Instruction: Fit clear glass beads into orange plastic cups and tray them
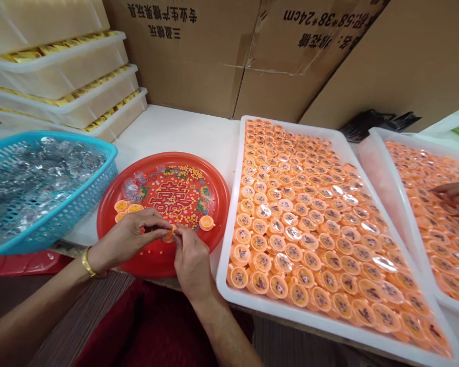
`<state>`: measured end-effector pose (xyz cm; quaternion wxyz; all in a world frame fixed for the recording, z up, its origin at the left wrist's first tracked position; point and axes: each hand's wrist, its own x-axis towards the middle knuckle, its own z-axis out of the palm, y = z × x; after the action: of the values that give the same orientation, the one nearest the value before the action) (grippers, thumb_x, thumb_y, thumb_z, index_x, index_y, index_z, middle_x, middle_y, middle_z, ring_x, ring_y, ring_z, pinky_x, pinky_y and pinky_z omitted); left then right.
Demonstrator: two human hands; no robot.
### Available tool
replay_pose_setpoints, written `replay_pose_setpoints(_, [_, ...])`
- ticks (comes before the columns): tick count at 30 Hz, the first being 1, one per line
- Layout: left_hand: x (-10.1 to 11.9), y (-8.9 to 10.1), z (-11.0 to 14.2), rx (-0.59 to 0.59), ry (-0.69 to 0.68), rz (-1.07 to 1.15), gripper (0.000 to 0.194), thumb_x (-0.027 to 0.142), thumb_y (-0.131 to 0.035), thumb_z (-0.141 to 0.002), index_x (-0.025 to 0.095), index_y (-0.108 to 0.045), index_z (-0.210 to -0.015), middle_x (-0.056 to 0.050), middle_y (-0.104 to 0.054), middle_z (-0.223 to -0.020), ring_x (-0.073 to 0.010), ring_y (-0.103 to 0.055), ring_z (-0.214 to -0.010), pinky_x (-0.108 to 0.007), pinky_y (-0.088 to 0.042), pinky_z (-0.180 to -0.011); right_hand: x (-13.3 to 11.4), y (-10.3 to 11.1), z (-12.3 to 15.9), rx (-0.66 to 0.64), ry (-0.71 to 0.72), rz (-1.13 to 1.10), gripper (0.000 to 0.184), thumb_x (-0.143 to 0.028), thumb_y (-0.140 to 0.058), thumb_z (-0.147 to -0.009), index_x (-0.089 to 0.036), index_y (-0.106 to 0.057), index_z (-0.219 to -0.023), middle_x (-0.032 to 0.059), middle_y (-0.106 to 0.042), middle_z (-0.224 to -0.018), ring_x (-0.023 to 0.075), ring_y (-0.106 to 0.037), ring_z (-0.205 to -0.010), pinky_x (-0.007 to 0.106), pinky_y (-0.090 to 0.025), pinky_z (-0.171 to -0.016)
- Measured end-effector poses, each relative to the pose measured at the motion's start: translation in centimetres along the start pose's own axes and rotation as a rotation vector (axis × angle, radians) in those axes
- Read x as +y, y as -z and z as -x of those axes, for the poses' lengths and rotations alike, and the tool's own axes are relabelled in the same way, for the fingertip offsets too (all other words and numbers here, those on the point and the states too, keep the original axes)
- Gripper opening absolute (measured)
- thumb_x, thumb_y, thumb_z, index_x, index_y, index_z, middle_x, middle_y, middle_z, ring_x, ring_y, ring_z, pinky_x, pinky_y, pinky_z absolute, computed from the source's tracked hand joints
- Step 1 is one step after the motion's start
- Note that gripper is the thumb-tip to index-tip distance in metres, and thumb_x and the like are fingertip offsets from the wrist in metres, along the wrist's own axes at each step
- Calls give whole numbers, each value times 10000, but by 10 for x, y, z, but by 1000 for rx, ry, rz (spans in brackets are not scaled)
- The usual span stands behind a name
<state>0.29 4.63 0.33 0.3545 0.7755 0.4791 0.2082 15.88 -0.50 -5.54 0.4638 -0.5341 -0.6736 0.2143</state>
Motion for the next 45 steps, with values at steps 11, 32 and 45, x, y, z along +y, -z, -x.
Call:
replay_pose_setpoints(11, [-5,0,-4,-2,-6,15,164,199,-606,-836,242,-733,-930,-5,-615,-788,-141,-559,-768,-272,-412,-710,-1,1,0,0,-22,-71,143,-187,-478,-919,-206,-603,-986,57,-699,-968,160,-674,-900,273,-544,-808])
replay_pose_setpoints(32, [-4,-6,8,29,137,256,276,406,-562,-846,173,-669,-946,-32,-669,-821,-133,-591,-693,-247,-472,-640,-31,10,-12,-70,-495,-641,246,-285,-620,-819,-182,-585,-1039,70,-700,-1011,175,-680,-907,314,-561,-827])
replay_pose_setpoints(45, [1,-15,17,182,113,357,237,402,-645,-792,247,-665,-969,-18,-662,-894,-182,-612,-836,-277,-503,-743,-44,18,-26,-1,-488,-592,157,-110,-560,-763,-185,-606,-893,34,-703,-881,153,-681,-824,274,-563,-769])
